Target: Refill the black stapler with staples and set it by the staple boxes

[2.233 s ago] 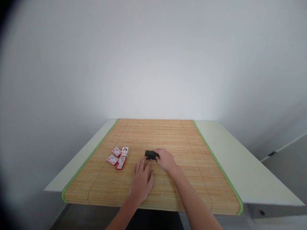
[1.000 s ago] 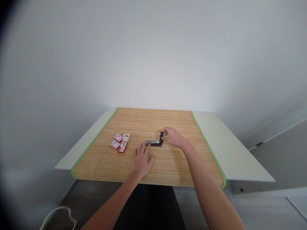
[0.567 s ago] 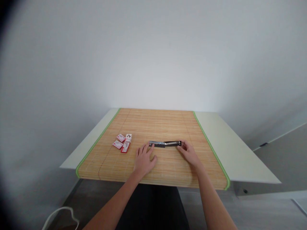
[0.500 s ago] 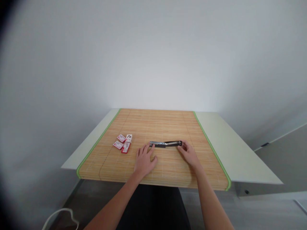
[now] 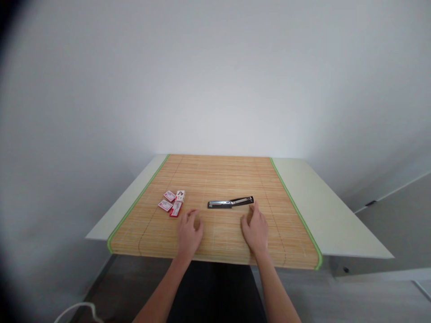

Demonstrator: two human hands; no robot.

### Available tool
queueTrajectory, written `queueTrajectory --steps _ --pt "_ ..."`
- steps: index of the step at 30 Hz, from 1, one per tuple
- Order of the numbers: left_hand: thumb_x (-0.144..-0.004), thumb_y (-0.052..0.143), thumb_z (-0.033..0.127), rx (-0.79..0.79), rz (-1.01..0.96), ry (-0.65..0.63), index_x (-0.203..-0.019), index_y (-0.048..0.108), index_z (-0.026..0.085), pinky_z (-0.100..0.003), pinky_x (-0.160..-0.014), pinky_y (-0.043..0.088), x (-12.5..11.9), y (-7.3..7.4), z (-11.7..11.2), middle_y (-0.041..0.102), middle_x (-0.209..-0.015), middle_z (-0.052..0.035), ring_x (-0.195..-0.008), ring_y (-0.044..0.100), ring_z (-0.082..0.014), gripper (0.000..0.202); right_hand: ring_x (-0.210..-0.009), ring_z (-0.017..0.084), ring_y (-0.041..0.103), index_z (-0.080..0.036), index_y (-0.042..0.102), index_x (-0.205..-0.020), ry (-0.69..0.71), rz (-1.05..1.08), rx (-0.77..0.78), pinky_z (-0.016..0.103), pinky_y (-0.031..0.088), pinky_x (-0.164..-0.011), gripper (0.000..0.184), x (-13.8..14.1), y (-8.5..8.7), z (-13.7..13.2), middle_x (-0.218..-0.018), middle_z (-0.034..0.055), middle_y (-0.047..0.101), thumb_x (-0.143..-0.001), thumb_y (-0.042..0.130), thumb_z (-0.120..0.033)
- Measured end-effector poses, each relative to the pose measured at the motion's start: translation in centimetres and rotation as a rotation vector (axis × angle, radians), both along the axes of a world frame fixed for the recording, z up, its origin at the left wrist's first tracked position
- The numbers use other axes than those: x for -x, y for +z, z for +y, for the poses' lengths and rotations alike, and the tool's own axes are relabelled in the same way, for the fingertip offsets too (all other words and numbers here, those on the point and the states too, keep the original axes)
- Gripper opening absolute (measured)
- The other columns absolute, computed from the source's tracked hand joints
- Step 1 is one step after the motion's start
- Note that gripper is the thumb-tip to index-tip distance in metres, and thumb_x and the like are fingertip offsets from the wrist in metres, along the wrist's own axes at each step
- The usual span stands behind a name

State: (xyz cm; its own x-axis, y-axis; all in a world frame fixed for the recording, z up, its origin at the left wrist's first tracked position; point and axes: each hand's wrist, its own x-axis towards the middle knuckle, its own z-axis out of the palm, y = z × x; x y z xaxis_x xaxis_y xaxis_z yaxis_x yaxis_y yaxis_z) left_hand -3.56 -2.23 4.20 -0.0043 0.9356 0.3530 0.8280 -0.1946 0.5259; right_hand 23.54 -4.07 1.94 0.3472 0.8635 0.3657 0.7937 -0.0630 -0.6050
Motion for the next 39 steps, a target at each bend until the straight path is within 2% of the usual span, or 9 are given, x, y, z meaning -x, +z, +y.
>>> queueTrajectory --steps 4,6,10,15,25,29,32,35,39 --pt "-0.095 0.057 0.042 0.007 0.079 0.34 -0.135 0.055 0.02 -0.052 -0.106 0.04 4.8 0.1 0.6 0.054 -0.132 -0.016 -0.124 0.05 -0.0352 0.046 -0.125 0.035 0.057 -0.023 0.032 -0.156 -0.006 -0.011 0.0 0.054 0.041 -0.108 0.066 -0.1 0.1 0.1 -0.139 0.0139 0.06 -0.094 0.047 -0.038" --pt "-0.093 0.058 0.051 0.024 0.13 0.419 -0.133 0.053 0.017 -0.051 -0.102 0.04 6.5 0.2 1.2 0.055 -0.126 -0.0163 -0.119 0.05 -0.0354 0.052 -0.125 0.035 0.057 -0.023 0.038 -0.153 -0.007 -0.015 0.004 0.053 0.04 -0.109 0.061 -0.1 0.0 0.1 -0.138 0.0141 0.061 -0.094 0.047 -0.038" --pt "-0.094 0.056 0.054 0.044 0.193 0.442 -0.126 0.055 0.018 -0.047 -0.097 0.041 7.5 0.1 2.0 0.057 -0.121 -0.0148 -0.116 0.052 -0.0341 0.048 -0.125 0.035 0.055 -0.022 0.044 -0.148 -0.006 -0.014 0.012 0.054 0.039 -0.11 0.057 -0.1 -0.1 0.0 -0.138 0.0147 0.06 -0.094 0.047 -0.038" --pt "-0.097 0.051 0.049 0.052 0.201 0.427 -0.123 0.058 0.02 -0.046 -0.094 0.041 7.1 0.1 1.9 0.059 -0.119 -0.0146 -0.116 0.052 -0.0347 0.04 -0.126 0.034 0.055 -0.021 0.045 -0.147 0.005 -0.008 -0.006 0.053 0.039 -0.11 0.055 -0.2 -0.3 0.1 -0.139 0.0151 0.06 -0.094 0.047 -0.038" --pt "-0.095 0.054 0.046 0.058 0.148 0.413 -0.121 0.059 0.021 -0.047 -0.096 0.04 6.8 0.7 1.4 0.063 -0.116 -0.0134 -0.115 0.054 -0.0344 0.037 -0.126 0.035 0.055 -0.022 0.047 -0.146 0.009 0.012 -0.013 0.053 0.039 -0.11 0.056 -0.2 -0.3 0.1 -0.139 0.0148 0.06 -0.093 0.047 -0.041" --pt "-0.092 0.059 0.04 0.071 0.115 0.259 -0.116 0.06 0.023 -0.044 -0.097 0.04 4.2 0.5 -0.3 0.063 -0.116 -0.0105 -0.113 0.056 -0.0317 0.029 -0.12 0.034 0.056 -0.017 0.046 -0.145 -0.084 0.083 -0.064 0.051 0.041 -0.106 0.057 -0.4 -0.5 -0.3 -0.131 0.0176 0.063 -0.092 0.047 -0.04" --pt "-0.088 0.064 0.037 0.096 0.091 0.029 -0.114 0.061 0.026 -0.043 -0.096 0.04 1.5 0.2 -1.3 0.064 -0.115 -0.0084 -0.112 0.056 -0.0301 0.028 -0.104 0.033 0.06 -0.016 0.06 -0.123 -0.16 0.127 -0.074 0.048 0.045 -0.095 0.041 -0.8 -0.7 -0.8 -0.112 0.0179 0.068 -0.092 0.048 -0.039" --pt "-0.083 0.071 0.034 0.128 0.055 -0.215 -0.113 0.064 0.028 -0.041 -0.097 0.041 -0.5 0.2 -0.9 0.064 -0.115 -0.0061 -0.111 0.056 -0.0284 0.031 -0.09 0.03 0.062 -0.022 0.067 -0.097 -0.004 0.132 -0.024 0.043 0.048 -0.085 0.025 -0.7 -0.4 -1.1 -0.097 0.0125 0.07 -0.092 0.046 -0.035" --pt "-0.08 0.076 0.034 0.142 0.022 -0.417 -0.113 0.067 0.03 -0.04 -0.1 0.041 -1.5 0.5 1.1 0.064 -0.116 -0.0032 -0.113 0.056 -0.0259 0.034 -0.093 0.028 0.064 -0.026 0.07 -0.087 0.308 0.05 0.053 0.042 0.047 -0.088 0.023 0.0 1.0 -0.9 -0.093 0.0066 0.072 -0.091 0.048 -0.03"
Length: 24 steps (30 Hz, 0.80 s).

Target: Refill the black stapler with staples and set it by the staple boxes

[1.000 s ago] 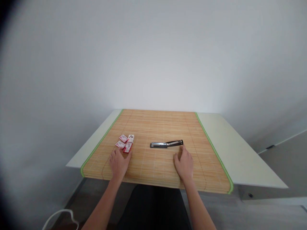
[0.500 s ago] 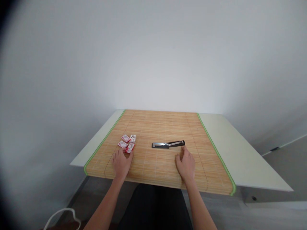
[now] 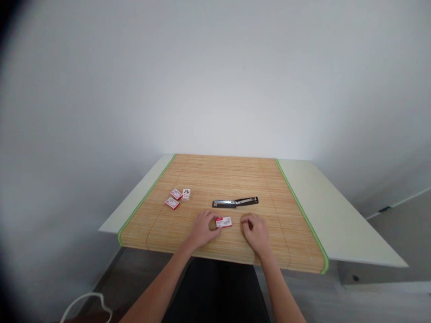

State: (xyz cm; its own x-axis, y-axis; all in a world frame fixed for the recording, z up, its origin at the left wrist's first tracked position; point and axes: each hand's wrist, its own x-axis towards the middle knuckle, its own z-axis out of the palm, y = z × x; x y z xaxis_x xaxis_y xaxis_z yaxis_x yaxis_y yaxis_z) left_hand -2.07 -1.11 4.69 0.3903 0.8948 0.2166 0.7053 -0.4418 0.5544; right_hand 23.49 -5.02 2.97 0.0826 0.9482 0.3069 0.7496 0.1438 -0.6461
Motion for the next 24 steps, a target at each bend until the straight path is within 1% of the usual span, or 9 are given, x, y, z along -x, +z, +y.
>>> queueTrajectory --steps 3,7,10,14,17,19,21,23,24 --pt "-0.08 0.077 0.037 0.003 -0.006 -0.069 -0.114 0.07 0.03 -0.041 -0.102 0.04 -0.2 0.2 1.3 0.064 -0.117 -0.003 -0.113 0.056 -0.0259 0.035 -0.098 0.027 0.063 -0.028 0.072 -0.092 0.083 -0.06 0.03 0.042 0.046 -0.09 0.023 0.7 1.1 0.2 -0.097 0.0045 0.072 -0.09 0.049 -0.027" --pt "-0.079 0.078 0.038 0.008 -0.015 -0.1 -0.114 0.071 0.032 -0.041 -0.102 0.041 -0.3 0.3 2.0 0.066 -0.115 -0.0031 -0.114 0.057 -0.0263 0.036 -0.096 0.026 0.063 -0.029 0.072 -0.098 0.141 -0.096 0.06 0.039 0.045 -0.089 0.019 1.4 1.7 0.2 -0.095 0.0024 0.072 -0.089 0.054 -0.028" --pt "-0.079 0.078 0.037 0.015 -0.027 -0.116 -0.114 0.072 0.032 -0.041 -0.103 0.041 -0.3 0.4 2.1 0.067 -0.115 -0.0023 -0.113 0.057 -0.0257 0.036 -0.092 0.025 0.062 -0.029 0.073 -0.098 0.142 -0.099 0.063 0.038 0.044 -0.087 0.018 1.8 1.7 0.3 -0.091 0.0021 0.071 -0.09 0.056 -0.029" --pt "-0.08 0.079 0.039 0.038 -0.032 -0.138 -0.115 0.072 0.031 -0.041 -0.103 0.042 -0.3 0.5 2.3 0.067 -0.116 -0.0028 -0.113 0.058 -0.0259 0.037 -0.089 0.025 0.061 -0.029 0.073 -0.098 0.145 -0.093 0.089 0.039 0.044 -0.087 0.018 1.7 1.3 0.5 -0.085 0.0019 0.069 -0.09 0.057 -0.032" --pt "-0.082 0.078 0.044 0.049 -0.037 -0.158 -0.122 0.069 0.032 -0.042 -0.105 0.041 0.1 0.5 2.3 0.066 -0.121 -0.0037 -0.117 0.057 -0.0264 0.043 -0.089 0.025 0.061 -0.028 0.072 -0.102 0.113 -0.073 0.081 0.04 0.045 -0.087 0.019 1.5 0.8 0.5 -0.087 0.0022 0.068 -0.088 0.062 -0.036" --pt "-0.081 0.079 0.049 0.046 -0.05 -0.154 -0.131 0.065 0.032 -0.043 -0.108 0.04 0.7 0.5 2.3 0.063 -0.129 -0.005 -0.123 0.055 -0.0272 0.055 -0.091 0.026 0.062 -0.027 0.069 -0.111 0.064 -0.059 0.053 0.04 0.046 -0.089 0.031 1.3 0.6 0.4 -0.093 0.0031 0.068 -0.084 0.068 -0.04" --pt "-0.078 0.081 0.052 0.036 -0.058 -0.141 -0.136 0.061 0.031 -0.043 -0.11 0.04 1.5 0.3 2.2 0.06 -0.135 -0.0057 -0.127 0.053 -0.0277 0.065 -0.096 0.027 0.062 -0.027 0.064 -0.128 0.059 -0.063 0.022 0.041 0.047 -0.091 0.049 1.3 0.5 0.4 -0.1 0.004 0.068 -0.082 0.071 -0.042" --pt "-0.079 0.08 0.053 0.026 -0.052 -0.142 -0.134 0.062 0.032 -0.042 -0.111 0.039 2.3 0.1 2.2 0.06 -0.134 -0.0048 -0.127 0.053 -0.0271 0.062 -0.1 0.027 0.061 -0.03 0.057 -0.141 0.1 -0.093 0.011 0.041 0.046 -0.093 0.061 1.2 0.6 0.4 -0.105 0.0041 0.067 -0.083 0.072 -0.042" --pt "-0.081 0.078 0.053 0.024 -0.047 -0.146 -0.132 0.064 0.032 -0.042 -0.11 0.04 2.6 0.0 2.2 0.06 -0.132 -0.0042 -0.126 0.054 -0.0267 0.057 -0.102 0.027 0.061 -0.033 0.056 -0.143 0.122 -0.112 0.014 0.041 0.046 -0.093 0.061 1.2 0.6 0.4 -0.106 0.0041 0.067 -0.084 0.071 -0.042"
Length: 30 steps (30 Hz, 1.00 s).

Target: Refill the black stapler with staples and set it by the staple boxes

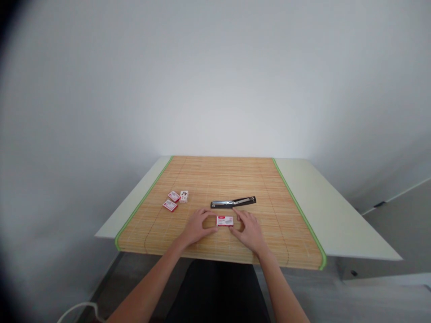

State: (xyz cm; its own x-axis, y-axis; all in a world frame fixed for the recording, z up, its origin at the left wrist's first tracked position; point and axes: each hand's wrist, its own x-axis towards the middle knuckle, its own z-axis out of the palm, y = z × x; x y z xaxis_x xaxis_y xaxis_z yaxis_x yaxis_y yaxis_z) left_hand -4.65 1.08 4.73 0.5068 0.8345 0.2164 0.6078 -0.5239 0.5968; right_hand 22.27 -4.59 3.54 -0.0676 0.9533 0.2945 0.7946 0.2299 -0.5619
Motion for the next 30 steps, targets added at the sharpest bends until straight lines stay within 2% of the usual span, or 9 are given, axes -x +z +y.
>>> queueTrajectory --steps 4,6,9,17,26,30 --pt "-0.087 0.073 0.049 -0.002 0.005 -0.008 -0.125 0.067 0.035 -0.042 -0.109 0.04 0.1 -0.3 0.1 0.061 -0.129 -0.0023 -0.124 0.054 -0.0261 0.041 -0.109 0.028 0.059 -0.037 0.067 -0.131 0.046 -0.039 0.026 0.042 0.043 -0.095 0.042 0.0 -0.1 0.2 -0.11 0.0048 0.066 -0.09 0.068 -0.044" --pt "-0.088 0.073 0.048 -0.009 -0.009 -0.009 -0.124 0.068 0.035 -0.043 -0.108 0.04 -0.2 -0.5 0.1 0.062 -0.128 -0.0017 -0.124 0.054 -0.0261 0.038 -0.109 0.028 0.058 -0.036 0.068 -0.129 0.064 -0.028 0.031 0.042 0.043 -0.096 0.038 -0.1 -0.1 0.2 -0.111 0.0049 0.066 -0.091 0.067 -0.044" --pt "-0.088 0.073 0.046 -0.017 -0.031 -0.012 -0.122 0.068 0.035 -0.043 -0.108 0.041 -0.1 -0.6 0.0 0.062 -0.128 -0.002 -0.123 0.054 -0.0263 0.036 -0.109 0.027 0.058 -0.035 0.068 -0.129 0.104 0.003 0.034 0.042 0.043 -0.096 0.038 -0.8 -0.1 0.2 -0.112 0.0053 0.067 -0.093 0.066 -0.045" --pt "-0.089 0.072 0.043 -0.039 -0.018 0.032 -0.123 0.068 0.034 -0.042 -0.106 0.041 2.0 -0.9 -0.8 0.062 -0.129 -0.0019 -0.122 0.054 -0.0256 0.035 -0.106 0.027 0.059 -0.031 0.069 -0.13 0.168 0.021 0.094 0.041 0.046 -0.093 0.04 -4.0 0.2 -0.3 -0.112 0.008 0.067 -0.093 0.064 -0.045" --pt "-0.086 0.076 0.045 -0.039 0.012 0.073 -0.119 0.07 0.036 -0.042 -0.105 0.039 1.1 -0.9 -0.8 0.064 -0.126 0.0003 -0.119 0.054 -0.0249 0.035 -0.102 0.025 0.061 -0.031 0.07 -0.128 0.152 -0.013 0.117 0.039 0.046 -0.092 0.039 -3.9 0.6 0.0 -0.109 0.0067 0.067 -0.091 0.067 -0.045" --pt "-0.086 0.076 0.047 -0.037 0.007 0.066 -0.12 0.07 0.037 -0.042 -0.106 0.038 1.2 -0.9 -0.8 0.063 -0.126 0.0005 -0.119 0.054 -0.0245 0.036 -0.098 0.025 0.062 -0.029 0.069 -0.129 0.179 -0.011 0.137 0.038 0.048 -0.09 0.045 -3.5 1.7 0.4 -0.107 0.0069 0.067 -0.089 0.07 -0.048"
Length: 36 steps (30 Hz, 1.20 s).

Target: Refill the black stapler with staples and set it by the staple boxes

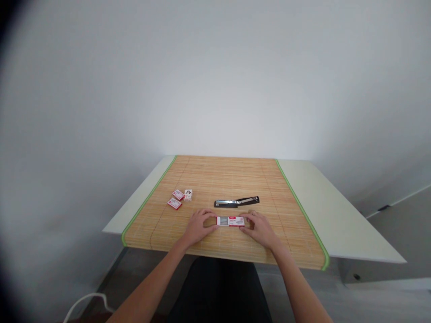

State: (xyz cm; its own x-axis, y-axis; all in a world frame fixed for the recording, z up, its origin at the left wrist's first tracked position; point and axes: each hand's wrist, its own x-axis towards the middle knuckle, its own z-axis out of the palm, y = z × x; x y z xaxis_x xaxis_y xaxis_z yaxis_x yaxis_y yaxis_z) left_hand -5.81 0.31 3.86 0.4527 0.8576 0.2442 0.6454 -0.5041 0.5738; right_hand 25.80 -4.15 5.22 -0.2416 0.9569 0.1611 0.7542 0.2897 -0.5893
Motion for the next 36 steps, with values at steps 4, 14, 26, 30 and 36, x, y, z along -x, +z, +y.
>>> queueTrajectory --steps 4,14,26,30,36 --pt "-0.085 0.077 0.049 -0.006 -0.007 0.002 -0.12 0.071 0.038 -0.042 -0.106 0.039 0.0 0.0 0.0 0.063 -0.126 0.0001 -0.12 0.054 -0.0249 0.037 -0.093 0.023 0.063 -0.028 0.07 -0.128 0.032 0.011 -0.017 0.033 0.048 -0.083 0.04 2.3 1.9 1.2 -0.104 0.0069 0.068 -0.094 0.065 -0.048" --pt "-0.084 0.078 0.05 -0.005 -0.004 0.023 -0.117 0.072 0.037 -0.043 -0.107 0.037 -0.1 -0.2 0.0 0.065 -0.126 0.0003 -0.12 0.054 -0.0251 0.037 -0.097 0.021 0.063 -0.029 0.08 -0.099 0.332 -0.4 0.007 0.03 0.037 -0.086 0.013 8.0 4.2 5.4 -0.096 0.0043 0.071 -0.09 0.073 -0.034" --pt "-0.083 0.078 0.05 0.023 0.007 0.037 -0.119 0.072 0.036 -0.045 -0.105 0.039 -0.1 -0.1 0.0 0.064 -0.127 -0.0016 -0.121 0.053 -0.027 0.039 -0.076 0.017 0.062 -0.024 0.078 -0.085 0.234 -0.239 0.041 0.026 0.038 -0.071 0.007 8.0 3.2 6.4 -0.082 0.0015 0.071 -0.083 0.071 -0.022" --pt "-0.083 0.078 0.05 0.012 0.004 0.029 -0.119 0.071 0.037 -0.044 -0.106 0.038 -0.1 0.0 0.0 0.064 -0.126 -0.0004 -0.12 0.054 -0.0258 0.039 -0.072 0.017 0.062 -0.022 0.08 -0.088 0.233 -0.168 0.099 0.026 0.041 -0.067 0.012 5.1 3.8 6.7 -0.083 0.0024 0.073 -0.085 0.069 -0.027" --pt "-0.084 0.077 0.051 0.022 0.01 0.026 -0.118 0.072 0.037 -0.043 -0.106 0.038 0.0 0.2 0.0 0.064 -0.126 -0.0003 -0.12 0.054 -0.0258 0.037 -0.065 0.017 0.061 -0.023 0.082 -0.084 0.294 -0.123 0.189 0.027 0.042 -0.064 0.016 2.6 4.5 6.4 -0.071 0.0016 0.072 -0.086 0.067 -0.031"
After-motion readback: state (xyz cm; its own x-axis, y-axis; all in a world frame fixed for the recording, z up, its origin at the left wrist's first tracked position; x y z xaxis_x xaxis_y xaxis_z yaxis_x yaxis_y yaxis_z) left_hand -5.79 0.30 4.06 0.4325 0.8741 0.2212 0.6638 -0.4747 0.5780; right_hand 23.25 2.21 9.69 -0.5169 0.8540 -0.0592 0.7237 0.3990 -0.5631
